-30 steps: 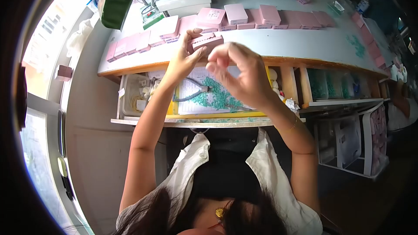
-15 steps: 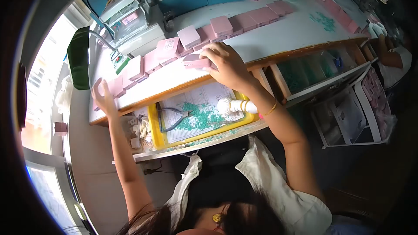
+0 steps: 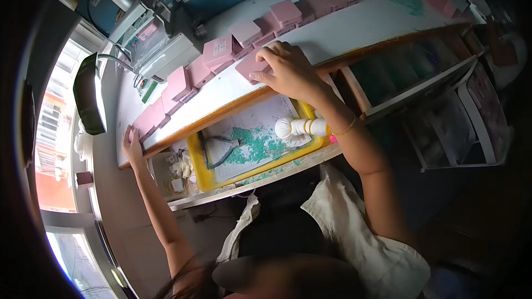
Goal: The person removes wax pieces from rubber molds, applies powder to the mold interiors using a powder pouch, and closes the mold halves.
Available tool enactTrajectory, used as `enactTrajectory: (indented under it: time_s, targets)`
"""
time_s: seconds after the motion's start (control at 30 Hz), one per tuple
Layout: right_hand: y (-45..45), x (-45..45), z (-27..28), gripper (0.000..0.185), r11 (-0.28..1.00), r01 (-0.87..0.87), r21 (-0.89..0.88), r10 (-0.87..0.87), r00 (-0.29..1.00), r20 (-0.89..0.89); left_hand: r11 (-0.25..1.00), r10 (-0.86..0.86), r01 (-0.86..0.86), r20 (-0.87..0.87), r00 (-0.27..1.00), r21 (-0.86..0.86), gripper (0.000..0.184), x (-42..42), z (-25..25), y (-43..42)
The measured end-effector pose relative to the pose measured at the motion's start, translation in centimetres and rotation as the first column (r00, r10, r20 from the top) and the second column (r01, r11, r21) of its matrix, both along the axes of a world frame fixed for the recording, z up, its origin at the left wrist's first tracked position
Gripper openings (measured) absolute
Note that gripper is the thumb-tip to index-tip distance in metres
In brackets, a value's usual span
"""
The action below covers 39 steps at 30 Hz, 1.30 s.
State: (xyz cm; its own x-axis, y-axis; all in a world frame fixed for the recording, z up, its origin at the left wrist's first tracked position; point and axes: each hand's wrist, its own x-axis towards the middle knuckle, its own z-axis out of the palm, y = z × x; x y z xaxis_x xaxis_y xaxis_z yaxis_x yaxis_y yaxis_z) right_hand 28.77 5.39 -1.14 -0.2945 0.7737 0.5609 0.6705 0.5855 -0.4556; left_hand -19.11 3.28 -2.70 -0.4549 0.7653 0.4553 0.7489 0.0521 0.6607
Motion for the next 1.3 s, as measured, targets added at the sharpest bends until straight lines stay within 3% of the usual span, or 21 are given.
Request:
enactTrajectory:
  time_s: [0.07, 0.1, 0.13, 0.17, 0.2, 0.23, 0.27, 0.3, 0.33, 0.43, 0.53, 0.6, 0.63, 0.7, 0.77, 0.87, 1.0, 1.07, 1.17, 1.23, 1.3]
  targets:
    - [-0.4, -1.7, -0.7, 0.04, 0.995, 0.015, 0.099, -0.017, 1.0, 0.026, 0.997, -0.059, 0.057, -0.033, 0.998, -0.061, 0.037, 1.2, 0.3, -0.3]
    - [-0.7, -2.4, -1.0, 0.044, 0.992, 0.039, 0.12, -0.041, 0.999, 0.015, 0.988, 0.114, -0.144, -0.368, 0.923, -0.054, 0.039, 3.9, 1.2, -0.6]
    - [-0.8, -3.0, -1.2, 0.048, 0.988, 0.062, 0.142, -0.063, 0.998, 0.004, 0.969, 0.245, -0.217, -0.546, 0.801, 0.116, 0.039, 7.1, 2.2, -0.8]
    - [-0.8, -3.2, -1.5, 0.048, 0.988, 0.021, 0.152, -0.021, 1.0, -0.005, 0.969, 0.196, -0.09, -0.493, 0.848, 0.229, 0.038, 8.8, 3.1, -0.1]
    - [-0.9, -3.4, -1.3, 0.046, 0.994, 0.003, 0.107, -0.002, 1.0, -0.011, 0.963, 0.003, 0.101, -0.385, 0.923, 0.249, 0.034, 10.2, 4.1, 0.9]
    - [-1.0, -3.4, -1.1, 0.044, 0.998, -0.013, 0.059, 0.014, 1.0, -0.012, 0.895, -0.299, 0.316, -0.102, 0.949, 0.314, 0.029, 11.4, 4.1, 2.6]
    - [-0.5, -3.3, -1.5, 0.043, 0.989, -0.035, 0.141, 0.04, 0.999, -0.035, 0.863, -0.479, 0.416, 0.204, 0.853, 0.288, 0.028, 12.9, 5.0, 4.2]
    - [-0.4, -3.3, -1.5, 0.043, 0.987, -0.058, 0.147, 0.062, 0.998, -0.025, 0.843, -0.531, 0.49, 0.487, 0.693, 0.221, 0.034, 14.2, 6.6, 5.1]
    - [-0.4, -3.2, -1.4, 0.042, 0.982, -0.047, 0.181, 0.05, 0.999, -0.012, 0.811, -0.504, 0.529, 0.76, 0.41, 0.252, 0.035, 15.3, 7.7, 6.4]
    - [-0.9, -2.8, -1.3, 0.042, 0.97, -0.049, 0.239, 0.048, 0.999, 0.008, 0.857, -0.453, 0.413, 0.833, 0.317, 0.309, 0.027, 15.7, 8.1, 9.4]
    - [-1.0, -2.5, -1.1, 0.043, 0.99, -0.036, 0.137, 0.034, 0.999, 0.024, 0.737, -0.533, 0.561, 0.834, 0.141, 0.376, 0.019, 14.2, 6.9, 7.8]
    - [-1.3, -2.5, -0.8, 0.042, 0.99, -0.044, 0.135, 0.041, 0.999, 0.025, 0.698, -0.554, 0.58, 0.83, 0.067, 0.42, 0.02, 13.7, 6.5, 4.6]
    - [-1.3, -2.5, -0.8, 0.042, 0.991, -0.045, 0.127, 0.041, 0.999, 0.034, 0.744, -0.521, 0.515, 0.852, 0.048, 0.426, 0.018, 14.0, 6.7, 2.4]
    - [-1.2, -2.6, -1.1, 0.042, 0.989, -0.042, 0.141, 0.039, 0.999, 0.025, 0.755, -0.518, 0.496, 0.854, 0.048, 0.43, 0.018, 13.4, 7.0, -1.8]
    - [-1.1, -2.7, -1.0, 0.042, 0.99, -0.041, 0.138, 0.038, 0.999, 0.025, 0.665, -0.599, 0.554, 0.8, -0.003, 0.5, 0.018, 12.0, 6.8, -5.5]
    - [-1.2, -2.8, -0.8, 0.041, 0.99, -0.041, 0.137, 0.037, 0.999, 0.032, 0.792, -0.48, 0.467, 0.874, 0.078, 0.394, 0.027, 11.0, 7.1, -9.3]
    - [-1.2, -2.8, -0.7, 0.041, 0.983, -0.065, 0.173, 0.058, 0.997, 0.048, 0.814, -0.365, 0.533, 0.917, 0.163, 0.229, 0.033, 9.4, 5.8, -9.7]
    - [-1.4, -2.7, -0.4, 0.042, 0.989, -0.034, 0.147, 0.019, 0.994, 0.107, 0.803, -0.328, 0.553, 0.939, 0.1, 0.222, 0.034, 10.1, 5.5, -10.7]
    - [-1.9, -2.9, -0.1, 0.044, 0.996, 0.001, 0.091, -0.011, 0.994, 0.11, 0.574, -0.389, 0.743, 0.913, -0.121, 0.343, 0.031, 10.5, 3.9, -12.7]
    - [-2.1, -3.3, 0.2, 0.045, 0.997, -0.056, 0.047, 0.055, 0.998, 0.018, 0.497, -0.345, 0.819, 0.931, -0.118, 0.288, 0.024, 11.1, 2.5, -13.3]
    - [-2.6, -4.1, 0.4, 0.048, 0.977, -0.212, 0.025, 0.213, 0.972, -0.103, 0.378, -0.313, 0.908, 0.948, -0.062, 0.184, 0.031, 12.7, 1.7, -12.9]
